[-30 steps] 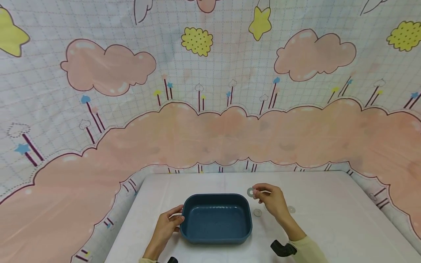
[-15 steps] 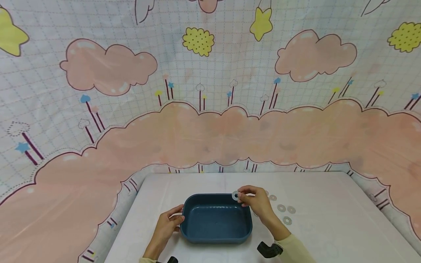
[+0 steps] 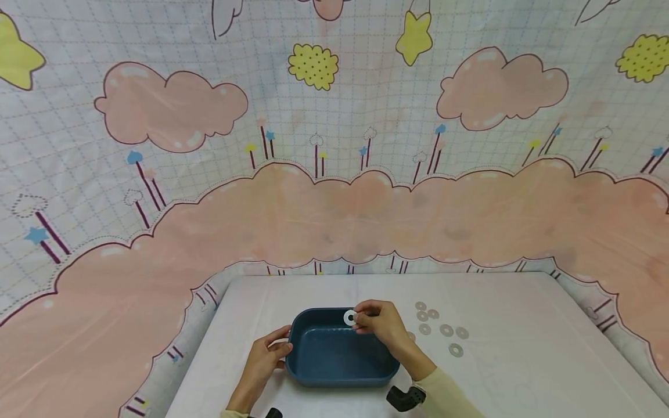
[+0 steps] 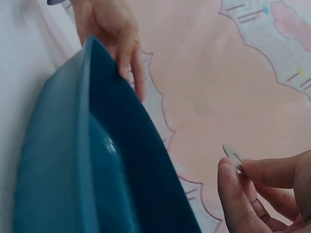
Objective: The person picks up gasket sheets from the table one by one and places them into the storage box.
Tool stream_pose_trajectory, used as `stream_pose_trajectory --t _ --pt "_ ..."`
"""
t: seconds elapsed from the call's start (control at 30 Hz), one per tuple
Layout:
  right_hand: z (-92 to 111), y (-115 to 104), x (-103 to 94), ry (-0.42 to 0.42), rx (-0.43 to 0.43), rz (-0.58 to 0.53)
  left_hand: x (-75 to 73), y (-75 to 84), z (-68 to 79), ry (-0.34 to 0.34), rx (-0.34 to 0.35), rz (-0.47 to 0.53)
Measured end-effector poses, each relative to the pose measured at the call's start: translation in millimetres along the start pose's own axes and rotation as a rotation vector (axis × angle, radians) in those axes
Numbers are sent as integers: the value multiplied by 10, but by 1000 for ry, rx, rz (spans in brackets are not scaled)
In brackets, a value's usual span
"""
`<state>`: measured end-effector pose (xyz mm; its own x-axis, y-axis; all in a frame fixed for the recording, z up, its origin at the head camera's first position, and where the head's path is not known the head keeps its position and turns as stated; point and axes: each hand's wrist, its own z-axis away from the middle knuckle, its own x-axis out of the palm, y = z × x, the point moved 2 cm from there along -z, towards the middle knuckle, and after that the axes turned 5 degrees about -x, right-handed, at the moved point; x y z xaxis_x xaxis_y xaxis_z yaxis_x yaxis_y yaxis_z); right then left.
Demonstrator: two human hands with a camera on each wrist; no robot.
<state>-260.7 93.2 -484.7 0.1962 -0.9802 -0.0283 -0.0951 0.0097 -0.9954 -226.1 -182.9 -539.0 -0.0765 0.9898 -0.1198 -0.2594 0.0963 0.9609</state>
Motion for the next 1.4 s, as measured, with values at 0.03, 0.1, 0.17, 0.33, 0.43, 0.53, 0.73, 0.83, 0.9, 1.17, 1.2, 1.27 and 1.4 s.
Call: stream_pose_trajectory --t 0.03,0.1,0.17,0.33,0.43,0.53,0.73,0.83,0.9,1.17,1.2,1.27,1.4 --pt "-6 17 27 -11 1 -8 1 -3 -5 -1 0 0" --pt "-18 47 79 -23 13 -22 2 -5 -12 -6 0 -1" --pt "-35 75 127 -32 29 -38 4 -1 -12 -8 -1 -1" --pt "-68 138 222 -50 60 -73 3 12 -10 -11 -5 1" --pt "-82 171 280 -60 68 -91 1 19 -10 -14 -6 1" --pt "-97 201 338 -64 79 -103 -1 29 -7 -18 -3 5" --pt "-122 294 435 -56 106 -109 2 32 -3 -16 -4 6" --pt "-124 322 473 -52 122 -105 8 32 0 -12 -9 0" --pt "-126 331 497 -54 133 -109 9 32 0 -10 -12 -3" --pt "-157 398 569 -69 159 -113 12 24 12 -9 -14 -2" --pt "-158 407 572 -71 158 -106 13 21 13 -8 -14 -2" --pt "-155 420 573 -71 157 -90 14 16 14 -7 -16 -1" --pt "-134 411 552 -64 150 -68 16 10 19 -4 -15 0"
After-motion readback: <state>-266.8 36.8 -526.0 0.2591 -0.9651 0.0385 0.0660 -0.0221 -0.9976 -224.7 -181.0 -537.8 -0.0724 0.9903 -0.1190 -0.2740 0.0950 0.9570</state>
